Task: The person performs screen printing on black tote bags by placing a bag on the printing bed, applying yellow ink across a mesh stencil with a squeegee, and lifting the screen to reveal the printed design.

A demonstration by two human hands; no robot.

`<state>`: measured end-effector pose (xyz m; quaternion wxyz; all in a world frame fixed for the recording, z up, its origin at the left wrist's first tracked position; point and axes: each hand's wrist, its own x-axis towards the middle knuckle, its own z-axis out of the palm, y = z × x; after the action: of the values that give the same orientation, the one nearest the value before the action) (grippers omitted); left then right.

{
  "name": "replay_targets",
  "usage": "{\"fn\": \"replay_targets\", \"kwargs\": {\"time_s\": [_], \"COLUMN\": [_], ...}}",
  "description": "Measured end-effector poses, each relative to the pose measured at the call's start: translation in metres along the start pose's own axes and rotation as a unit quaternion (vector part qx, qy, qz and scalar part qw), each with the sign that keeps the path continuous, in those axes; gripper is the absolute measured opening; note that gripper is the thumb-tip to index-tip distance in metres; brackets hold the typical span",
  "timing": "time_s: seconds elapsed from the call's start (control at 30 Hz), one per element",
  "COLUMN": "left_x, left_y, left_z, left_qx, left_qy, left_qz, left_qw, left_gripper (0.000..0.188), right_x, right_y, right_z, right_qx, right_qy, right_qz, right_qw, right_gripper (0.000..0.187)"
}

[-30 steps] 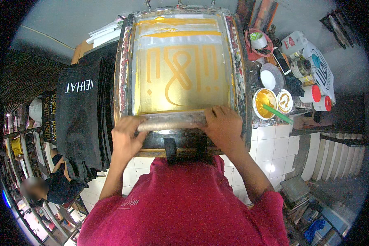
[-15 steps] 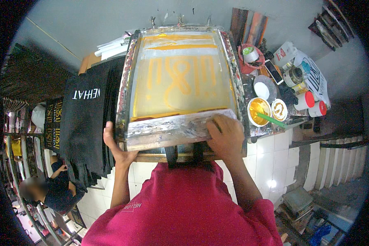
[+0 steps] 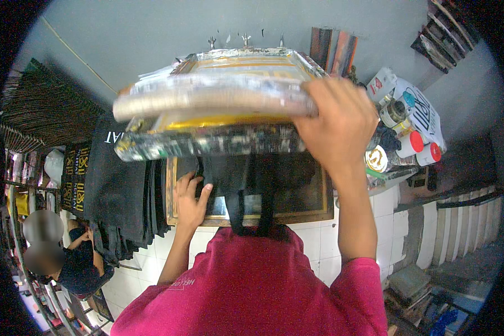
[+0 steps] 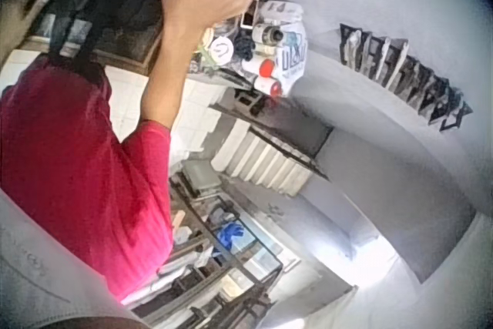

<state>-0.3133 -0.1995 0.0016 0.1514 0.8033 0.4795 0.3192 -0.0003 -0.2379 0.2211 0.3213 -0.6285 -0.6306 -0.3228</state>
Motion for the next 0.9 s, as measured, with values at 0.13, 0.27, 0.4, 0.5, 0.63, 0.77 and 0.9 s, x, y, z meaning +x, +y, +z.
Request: {"fn": "replay_targets", "kwargs": {"time_s": [0.13,0.27,0.4,0.5,0.63,0.77,0.9], "left_x": [0.013,0.053,0.082,0.079,0.056,0.018,-0.004], "left_y": [-0.006,-0.028,-0.075,-0.112,-0.148,-0.206,-0.266], "left_z": [-0.012,-0.012,-0.009,-0.030,-0.081,-0.208,-0.288], "left_qx": [-0.062,0.026,-0.085,-0.120,-0.160,0.029,0.470], "left_qy": [0.010,0.020,-0.082,-0.003,0.143,0.151,0.207], "left_qz": [-0.132,-0.183,-0.305,-0.308,-0.250,-0.287,-0.297], "left_qw": [0.989,0.983,0.945,0.944,0.944,0.945,0.805], "left_gripper": [0.046,0.074,0.065,0.024,0.022,0.026,0.033], "right_x": [0.061,0.121,0.173,0.199,0.217,0.229,0.239], "right_y": [0.016,0.015,0.026,0.035,0.052,0.052,0.057], "right_z": [-0.007,-0.012,-0.020,-0.013,0.002,0.007,0.008], "right_qx": [-0.036,-0.041,0.012,0.038,0.004,0.012,-0.003], "right_qy": [0.022,-0.024,-0.028,-0.059,-0.019,-0.054,-0.057], "right_qz": [0.028,0.065,0.089,0.113,0.068,0.093,0.091], "right_qw": [0.999,0.997,0.996,0.991,0.997,0.994,0.994], "right_gripper": [0.039,0.045,0.040,0.043,0.047,0.047,0.044]}}
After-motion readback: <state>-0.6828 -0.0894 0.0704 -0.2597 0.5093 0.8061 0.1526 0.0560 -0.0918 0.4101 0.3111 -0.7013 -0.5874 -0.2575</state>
